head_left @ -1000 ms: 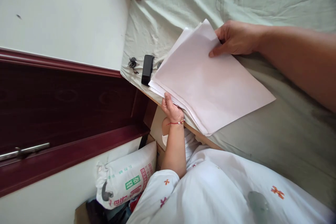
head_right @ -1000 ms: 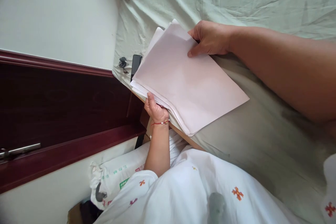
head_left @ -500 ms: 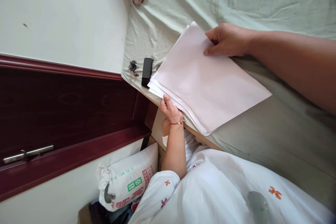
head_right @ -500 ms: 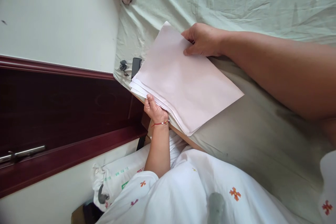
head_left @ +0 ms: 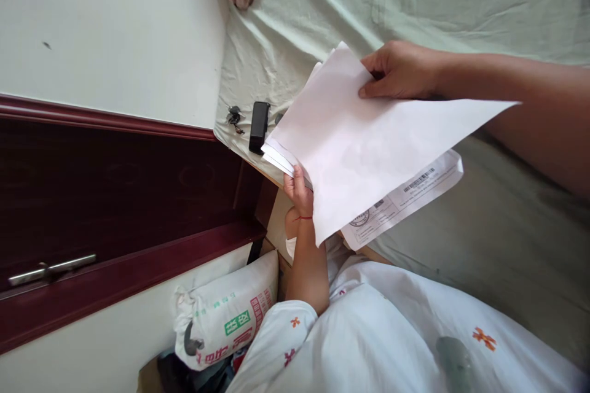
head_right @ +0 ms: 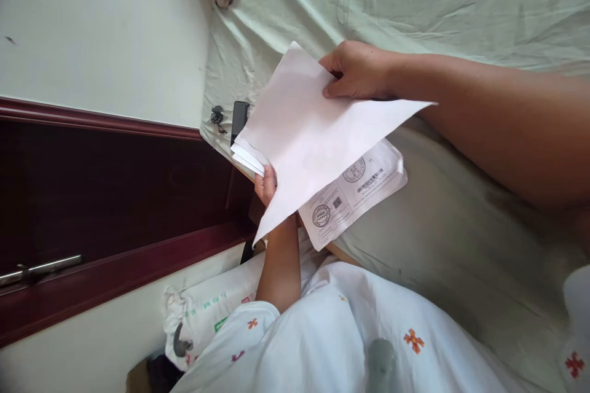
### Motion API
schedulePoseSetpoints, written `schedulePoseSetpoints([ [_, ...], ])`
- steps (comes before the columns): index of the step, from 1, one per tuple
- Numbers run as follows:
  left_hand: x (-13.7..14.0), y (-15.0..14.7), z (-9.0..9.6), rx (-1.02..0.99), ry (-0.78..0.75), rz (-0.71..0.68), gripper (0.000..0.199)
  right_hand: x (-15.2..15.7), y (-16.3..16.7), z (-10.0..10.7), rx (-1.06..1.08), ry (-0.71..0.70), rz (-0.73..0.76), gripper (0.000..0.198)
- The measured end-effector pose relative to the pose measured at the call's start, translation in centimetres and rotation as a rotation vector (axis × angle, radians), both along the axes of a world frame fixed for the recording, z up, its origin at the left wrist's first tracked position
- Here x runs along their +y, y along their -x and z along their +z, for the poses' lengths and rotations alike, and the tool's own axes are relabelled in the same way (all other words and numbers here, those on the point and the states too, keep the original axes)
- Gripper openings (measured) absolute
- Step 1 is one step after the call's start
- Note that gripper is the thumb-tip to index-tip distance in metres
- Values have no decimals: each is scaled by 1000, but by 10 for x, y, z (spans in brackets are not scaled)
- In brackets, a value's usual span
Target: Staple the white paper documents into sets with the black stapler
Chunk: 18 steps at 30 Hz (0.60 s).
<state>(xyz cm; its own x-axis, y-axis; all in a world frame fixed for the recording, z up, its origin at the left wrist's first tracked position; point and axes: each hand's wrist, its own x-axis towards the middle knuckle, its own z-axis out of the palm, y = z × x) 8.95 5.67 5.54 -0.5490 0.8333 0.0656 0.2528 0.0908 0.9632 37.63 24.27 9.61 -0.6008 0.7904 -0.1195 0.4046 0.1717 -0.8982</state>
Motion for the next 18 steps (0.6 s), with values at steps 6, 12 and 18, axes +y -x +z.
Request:
schedulePoseSetpoints([
  [6,6,-17,4,-17,-110,135,49,7,4,-12,0,-35,3,38],
  [12,7,-14,-4,-21,-143,172,46,10,5,-15,30,-21,17,49],
  [18,10,-12,-6,-91,-217,157,51,12,3,-12,48,-8,51,48],
])
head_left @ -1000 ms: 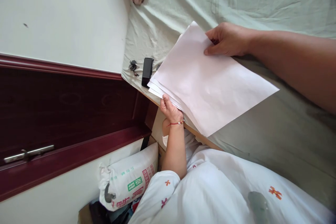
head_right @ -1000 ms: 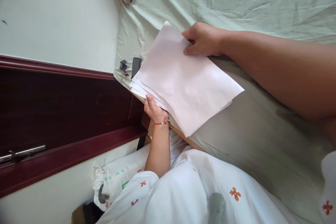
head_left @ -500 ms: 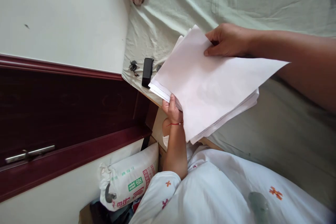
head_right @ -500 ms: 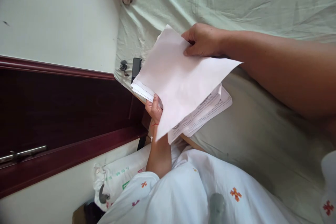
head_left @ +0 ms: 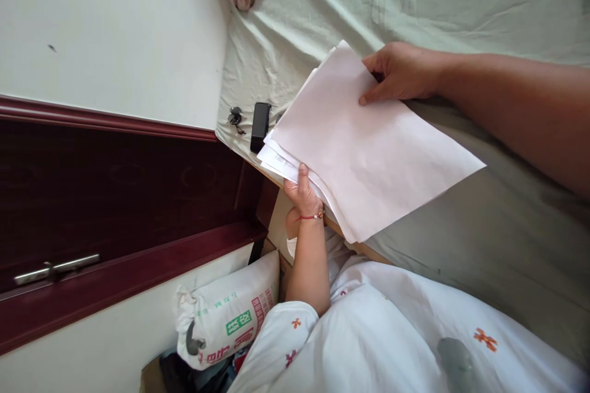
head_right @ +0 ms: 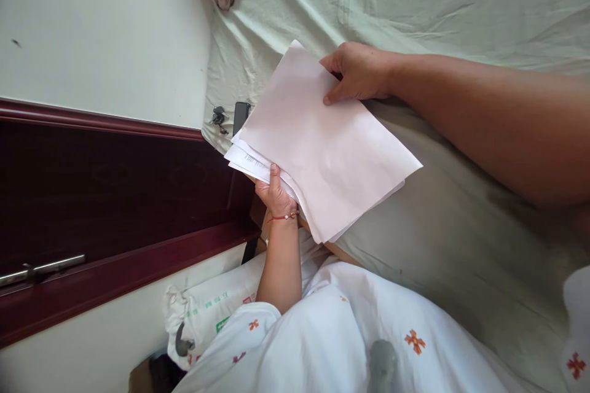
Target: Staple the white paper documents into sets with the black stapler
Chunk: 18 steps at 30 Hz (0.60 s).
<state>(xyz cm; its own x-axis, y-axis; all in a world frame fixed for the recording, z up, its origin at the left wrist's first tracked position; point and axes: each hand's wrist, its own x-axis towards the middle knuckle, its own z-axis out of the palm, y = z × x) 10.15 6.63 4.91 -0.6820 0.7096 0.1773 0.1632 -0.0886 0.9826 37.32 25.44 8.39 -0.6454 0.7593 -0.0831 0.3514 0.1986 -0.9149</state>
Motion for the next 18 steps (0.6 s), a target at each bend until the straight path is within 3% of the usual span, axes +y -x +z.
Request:
schedulePoseSetpoints([
  [9,1,-7,7,59,3,-4,59,1,1,-3,-18,-16,0,49],
  [18,0,-12,15,51,20,1,43,-2,2,-3,-35,-50,-18,52],
])
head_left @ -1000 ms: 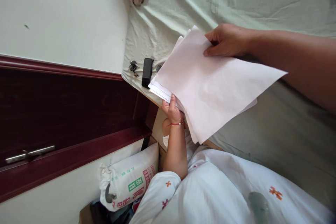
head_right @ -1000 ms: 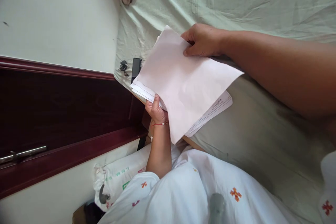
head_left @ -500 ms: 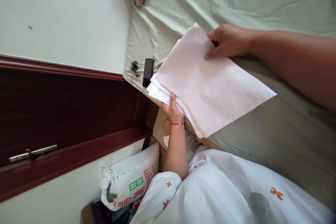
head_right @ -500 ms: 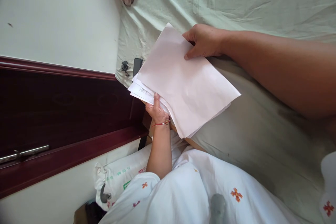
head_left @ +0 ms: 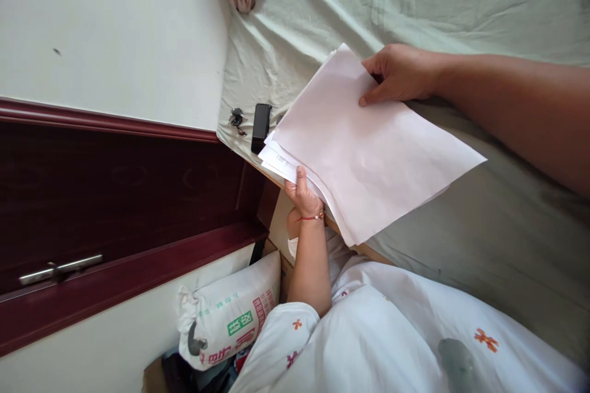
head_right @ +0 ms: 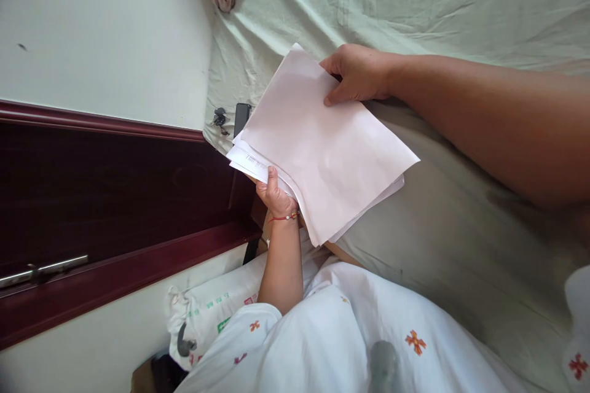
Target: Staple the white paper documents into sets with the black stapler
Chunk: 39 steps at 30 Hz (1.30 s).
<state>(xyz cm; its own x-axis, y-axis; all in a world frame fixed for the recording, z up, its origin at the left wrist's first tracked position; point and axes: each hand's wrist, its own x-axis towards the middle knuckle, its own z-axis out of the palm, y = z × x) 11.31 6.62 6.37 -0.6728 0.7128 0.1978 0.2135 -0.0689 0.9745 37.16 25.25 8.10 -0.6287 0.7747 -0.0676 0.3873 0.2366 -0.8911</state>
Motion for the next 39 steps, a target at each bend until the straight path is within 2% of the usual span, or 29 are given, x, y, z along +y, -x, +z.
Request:
schedulePoseSetpoints([
  [4,-1,6,-5,-65,-20,23,40,-1,-1,1,10,-18,5,50],
  [7,-3,10,-7,-76,20,15,41,-2,-1,2,-3,-5,-2,48],
  [14,-1,4,-2,-44,1,3,50,1,0,0,7,25,3,46],
  [22,1,4,2,-29,-11,74,34,0,0,1,-38,-15,-1,47],
  [28,2,6,-2,-76,-16,123,29,-1,-1,1,-25,13,-10,56],
  [33,3,4,-2,-117,23,202,24,-1,0,0,-24,31,-18,52],
  [35,3,3,-2,-109,19,182,27,-1,0,1,-23,32,-7,50],
  [39,-2,8,-6,-42,33,58,35,-1,0,3,-30,12,-10,48],
])
